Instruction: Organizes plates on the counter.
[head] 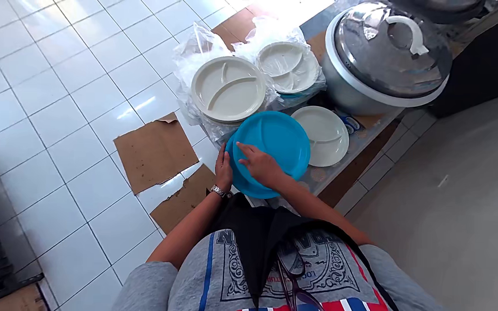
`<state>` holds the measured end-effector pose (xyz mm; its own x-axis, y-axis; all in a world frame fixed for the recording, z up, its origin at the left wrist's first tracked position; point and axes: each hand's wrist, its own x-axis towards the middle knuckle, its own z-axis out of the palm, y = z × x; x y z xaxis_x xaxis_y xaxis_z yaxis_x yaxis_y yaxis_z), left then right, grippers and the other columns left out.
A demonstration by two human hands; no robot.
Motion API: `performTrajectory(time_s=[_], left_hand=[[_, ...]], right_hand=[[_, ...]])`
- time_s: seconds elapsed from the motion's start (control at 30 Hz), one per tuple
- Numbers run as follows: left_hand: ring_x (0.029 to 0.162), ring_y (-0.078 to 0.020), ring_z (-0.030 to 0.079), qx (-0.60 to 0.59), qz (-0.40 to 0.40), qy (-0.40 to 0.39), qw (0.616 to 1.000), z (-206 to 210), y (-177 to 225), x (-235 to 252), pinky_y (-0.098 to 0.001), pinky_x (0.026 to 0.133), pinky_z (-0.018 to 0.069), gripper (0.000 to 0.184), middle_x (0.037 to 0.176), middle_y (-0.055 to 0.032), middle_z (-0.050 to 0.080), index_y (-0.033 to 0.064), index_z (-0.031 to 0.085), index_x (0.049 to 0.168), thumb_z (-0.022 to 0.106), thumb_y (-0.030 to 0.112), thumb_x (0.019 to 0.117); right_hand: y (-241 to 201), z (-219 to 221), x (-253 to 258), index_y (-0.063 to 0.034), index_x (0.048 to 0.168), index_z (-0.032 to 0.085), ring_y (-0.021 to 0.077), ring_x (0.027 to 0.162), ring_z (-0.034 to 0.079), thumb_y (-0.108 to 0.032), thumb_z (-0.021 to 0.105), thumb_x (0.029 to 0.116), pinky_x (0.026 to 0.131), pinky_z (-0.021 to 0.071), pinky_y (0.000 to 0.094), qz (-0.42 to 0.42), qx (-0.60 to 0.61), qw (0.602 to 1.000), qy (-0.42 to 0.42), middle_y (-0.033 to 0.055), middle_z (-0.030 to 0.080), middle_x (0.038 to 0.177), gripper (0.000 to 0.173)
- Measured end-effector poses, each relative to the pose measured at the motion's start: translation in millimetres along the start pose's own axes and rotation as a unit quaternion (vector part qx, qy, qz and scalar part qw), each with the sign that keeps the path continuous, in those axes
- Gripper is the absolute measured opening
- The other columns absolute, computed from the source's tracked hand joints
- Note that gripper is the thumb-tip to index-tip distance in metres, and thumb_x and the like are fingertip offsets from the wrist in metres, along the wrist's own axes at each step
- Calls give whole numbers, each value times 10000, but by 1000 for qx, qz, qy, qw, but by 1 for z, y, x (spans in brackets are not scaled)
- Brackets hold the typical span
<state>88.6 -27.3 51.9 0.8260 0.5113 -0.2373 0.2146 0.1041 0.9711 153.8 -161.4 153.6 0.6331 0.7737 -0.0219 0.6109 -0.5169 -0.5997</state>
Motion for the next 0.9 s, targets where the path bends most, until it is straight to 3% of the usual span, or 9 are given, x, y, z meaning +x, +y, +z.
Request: performTrajectory(time_s=[0.1, 0.2, 0.27, 0.33, 0.43, 0.57, 0.63, 0.73, 0.9], left_hand=[[1423, -238, 458, 16, 14, -11, 1000, -4, -4, -2, -456, 1158, 380, 515, 1608, -147, 398, 105, 294, 1616, 235, 290, 1139], [1440, -263, 449, 49, 21, -7, 999, -2, -9, -4, -485, 1170, 375, 527, 1619, -147, 386, 116, 269, 1626, 231, 314, 1139], [1429, -278, 460, 51, 18, 16, 998, 2, -10, -2, -509, 1161, 376, 538, 1596, -155, 418, 115, 301, 1615, 226, 353, 1138], [1417, -266, 473, 42, 21, 25, 999, 5, -12, -1, -505, 1155, 386, 599, 1574, -156, 445, 116, 316, 1608, 207, 450, 1123], [1509, -210, 337, 51, 24, -2, 998, 3, -17, -5, -464, 1225, 292, 790, 1660, -115, 315, 121, 217, 1640, 116, 636, 1049], [1532, -313, 288, 134, 73, -34, 988, -13, -16, 6, -506, 1245, 227, 614, 1656, -185, 299, 26, 297, 1601, 183, 377, 1110], [1516, -364, 320, 209, 94, -75, 971, -26, -1, 17, -542, 1236, 232, 534, 1628, -215, 346, -4, 385, 1555, 248, 276, 1122], [1461, -330, 422, 181, 73, -105, 975, -31, 5, 40, -517, 1207, 307, 480, 1557, -220, 454, -19, 487, 1487, 303, 237, 1126], [1387, -350, 503, 176, 49, -54, 982, -16, 13, 13, -569, 1142, 371, 500, 1535, -174, 499, 100, 397, 1574, 336, 328, 1133]], right_hand=[[52, -10, 5, -180, 1486, 568, 418, 1459, 429, -161, 736, 934, 1150, 357, 652, -117, -65, 991, -1, 158, 434, 1606, 577], [98, -7, 2, -246, 1523, 527, 430, 1552, 233, -404, 777, 898, 1192, 184, 729, -89, -128, 983, -98, 117, 304, 1684, 692], [108, 4, 0, -246, 1564, 465, 411, 1567, 199, -477, 695, 946, 1180, 183, 736, -54, -126, 983, -124, 92, 262, 1703, 699], [106, 11, -2, -236, 1601, 396, 403, 1564, 212, -512, 641, 974, 1166, 209, 739, -14, -129, 987, -99, 79, 251, 1708, 728], [93, 22, -7, -157, 1588, 411, 442, 1503, 335, -612, 596, 962, 1084, 337, 734, 70, -154, 986, -12, 124, 305, 1681, 796], [68, 24, -25, 18, 1470, 507, 520, 1319, 499, -568, 611, 976, 967, 448, 680, 183, -163, 969, 16, 296, 456, 1521, 773], [67, 26, -36, 38, 1441, 538, 524, 1270, 539, -463, 645, 989, 955, 461, 664, 166, -166, 972, 27, 325, 519, 1442, 684], [77, 30, -44, 65, 1364, 597, 492, 1220, 586, -351, 677, 989, 995, 477, 619, 107, -154, 981, 54, 314, 600, 1323, 565], [96, 35, -22, -47, 1492, 533, 504, 1260, 562, -235, 629, 1018, 1053, 375, 698, 58, -170, 982, 58, 242, 506, 1520, 519]])
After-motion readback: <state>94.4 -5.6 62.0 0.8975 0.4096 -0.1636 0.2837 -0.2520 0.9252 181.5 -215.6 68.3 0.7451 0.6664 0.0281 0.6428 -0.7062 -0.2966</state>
